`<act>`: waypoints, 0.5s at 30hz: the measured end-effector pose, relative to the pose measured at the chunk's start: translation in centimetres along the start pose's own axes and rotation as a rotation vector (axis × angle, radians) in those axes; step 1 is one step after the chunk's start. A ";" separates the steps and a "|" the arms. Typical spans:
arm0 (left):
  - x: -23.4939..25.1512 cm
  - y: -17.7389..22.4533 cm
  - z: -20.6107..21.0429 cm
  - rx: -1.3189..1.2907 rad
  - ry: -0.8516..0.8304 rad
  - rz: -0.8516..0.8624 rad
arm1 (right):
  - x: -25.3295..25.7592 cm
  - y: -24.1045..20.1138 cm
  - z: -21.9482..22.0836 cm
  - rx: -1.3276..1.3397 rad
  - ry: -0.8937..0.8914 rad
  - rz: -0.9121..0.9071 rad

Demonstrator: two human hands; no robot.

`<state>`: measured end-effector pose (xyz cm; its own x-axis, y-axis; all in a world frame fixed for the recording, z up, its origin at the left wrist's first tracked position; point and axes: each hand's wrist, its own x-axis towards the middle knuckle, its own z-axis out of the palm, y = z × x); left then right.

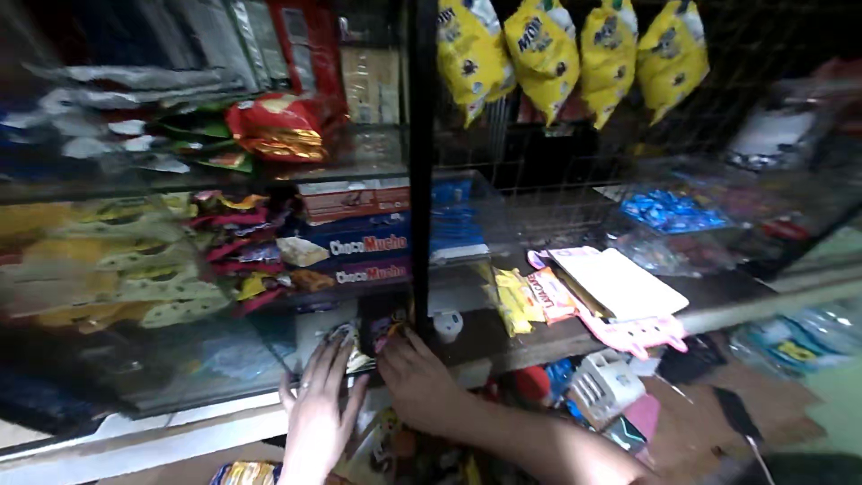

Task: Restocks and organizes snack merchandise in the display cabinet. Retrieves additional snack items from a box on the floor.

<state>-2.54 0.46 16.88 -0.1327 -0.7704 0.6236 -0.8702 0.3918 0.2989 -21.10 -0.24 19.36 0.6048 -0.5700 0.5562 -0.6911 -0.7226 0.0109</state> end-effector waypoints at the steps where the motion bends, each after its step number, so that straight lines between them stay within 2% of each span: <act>1: 0.0 0.2 0.3 -0.001 -0.056 -0.010 | -0.5 0.1 -0.6 0.066 0.034 -0.036; 3: 0.1 0.5 0.5 -0.008 -0.096 -0.023 | -1.8 0.6 -2.2 0.060 0.187 -0.072; 4: 0.2 0.6 0.5 -0.021 -0.083 -0.028 | -2.6 1.2 -3.1 0.020 0.279 -0.030; 6: 0.2 1.1 0.4 -0.063 -0.017 -0.021 | -4.5 3.5 -5.4 -0.099 0.431 0.178; 8: 0.0 1.7 0.0 -0.109 0.059 0.004 | -7.0 7.2 -7.7 -0.231 0.519 0.500; 11: -0.4 2.8 -0.2 -0.173 0.160 0.054 | -11.2 12.4 -10.9 -0.278 0.432 0.990; 15: -1.0 4.6 0.7 -0.233 0.200 0.112 | -15.0 17.4 -13.4 -0.226 0.226 1.219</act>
<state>-6.78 2.69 17.08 -0.1053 -0.6110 0.7846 -0.7207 0.5906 0.3631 -47.50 1.02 22.33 -0.5383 -0.7223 0.4342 -0.8169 0.3204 -0.4796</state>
